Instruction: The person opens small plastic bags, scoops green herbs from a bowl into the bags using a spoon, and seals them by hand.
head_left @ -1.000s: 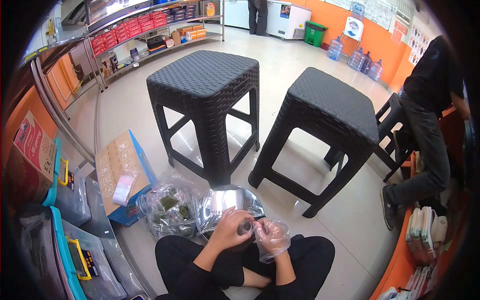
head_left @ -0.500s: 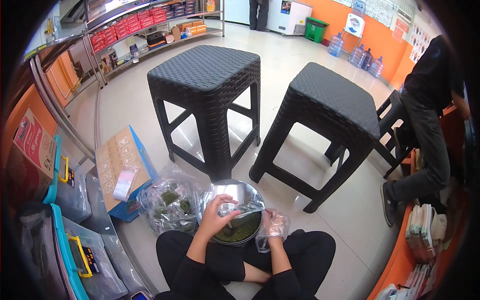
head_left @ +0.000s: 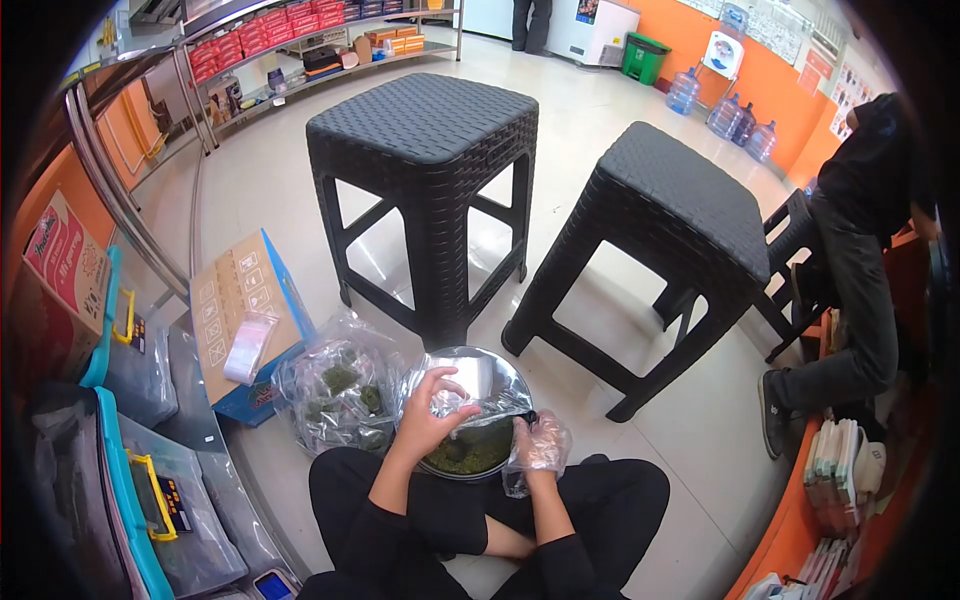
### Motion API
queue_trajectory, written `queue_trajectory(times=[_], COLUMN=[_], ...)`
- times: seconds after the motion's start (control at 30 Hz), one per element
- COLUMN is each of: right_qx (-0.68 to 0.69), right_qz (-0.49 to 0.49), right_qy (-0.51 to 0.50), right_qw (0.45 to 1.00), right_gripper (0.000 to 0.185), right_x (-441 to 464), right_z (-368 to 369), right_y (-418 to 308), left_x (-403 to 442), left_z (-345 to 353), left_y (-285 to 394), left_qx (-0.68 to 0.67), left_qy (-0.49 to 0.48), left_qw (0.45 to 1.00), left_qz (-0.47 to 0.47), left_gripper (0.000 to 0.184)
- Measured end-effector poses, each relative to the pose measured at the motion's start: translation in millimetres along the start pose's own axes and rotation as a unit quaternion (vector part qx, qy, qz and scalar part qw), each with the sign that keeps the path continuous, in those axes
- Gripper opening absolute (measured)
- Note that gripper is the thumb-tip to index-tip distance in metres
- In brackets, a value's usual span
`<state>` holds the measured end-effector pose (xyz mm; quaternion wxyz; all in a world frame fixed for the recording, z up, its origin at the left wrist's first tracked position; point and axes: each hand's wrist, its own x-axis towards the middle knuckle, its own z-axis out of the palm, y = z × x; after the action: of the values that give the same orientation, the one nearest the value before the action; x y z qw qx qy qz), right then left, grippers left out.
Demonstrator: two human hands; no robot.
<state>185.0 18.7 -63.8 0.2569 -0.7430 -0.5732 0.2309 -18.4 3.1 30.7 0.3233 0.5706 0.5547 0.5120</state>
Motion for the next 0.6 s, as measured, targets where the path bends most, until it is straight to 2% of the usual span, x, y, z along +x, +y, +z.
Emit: queue_trajectory(times=[0.1,0.13,0.17,0.23,0.3,0.37,0.43,0.5,0.57,0.6], right_qx=[0.042,0.010,0.027,0.061,0.104,0.113,0.278,0.161,0.255,0.251], right_qz=[-0.061,-0.112,-0.087,-0.043,0.012,-0.018,-0.048,-0.055,-0.083,-0.112], right_qy=[0.102,0.108,0.109,0.103,0.056,0.065,0.092,0.060,0.023,-0.012], right_qw=[0.992,0.988,0.990,0.992,0.993,0.991,0.955,0.984,0.963,0.962], right_gripper=[0.034,0.034,0.034,0.035,0.034,0.031,0.027,0.023,0.021,0.021], right_x=[-7.7,-5.6,-4.6,-0.7,3.6,10.4,27.0,16.5,15.8,9.9], right_z=[5.5,3.0,4.2,11.4,6.0,8.5,35.0,8.7,15.8,10.6], right_y=[5.1,8.6,11.5,13.6,9.8,16.7,50.8,17.8,21.2,12.9], left_x=[0.8,0.4,-0.2,0.3,-1.4,0.6,-0.2,1.4,5.3,5.3], left_z=[-1.1,-0.4,-0.4,3.6,13.5,10.3,13.5,9.0,5.5,3.5], left_y=[-11.5,-14.6,-20.2,-29.5,-38.4,-42.5,-43.2,-29.9,-39.3,-39.8], left_qx=[0.000,-0.022,-0.005,-0.144,-0.292,-0.359,-0.375,-0.427,-0.496,-0.509], left_qy=[-0.015,-0.020,-0.022,-0.029,0.021,0.000,0.026,0.059,0.037,0.035], left_qw=[1.000,0.999,1.000,0.988,0.945,0.914,0.904,0.866,0.829,0.822], left_qz=[0.013,-0.012,-0.005,-0.054,-0.145,-0.190,-0.202,-0.254,-0.256,-0.253], left_gripper=[0.050,0.050,0.048,0.050,0.051,0.055,0.061,0.069,0.074,0.077])
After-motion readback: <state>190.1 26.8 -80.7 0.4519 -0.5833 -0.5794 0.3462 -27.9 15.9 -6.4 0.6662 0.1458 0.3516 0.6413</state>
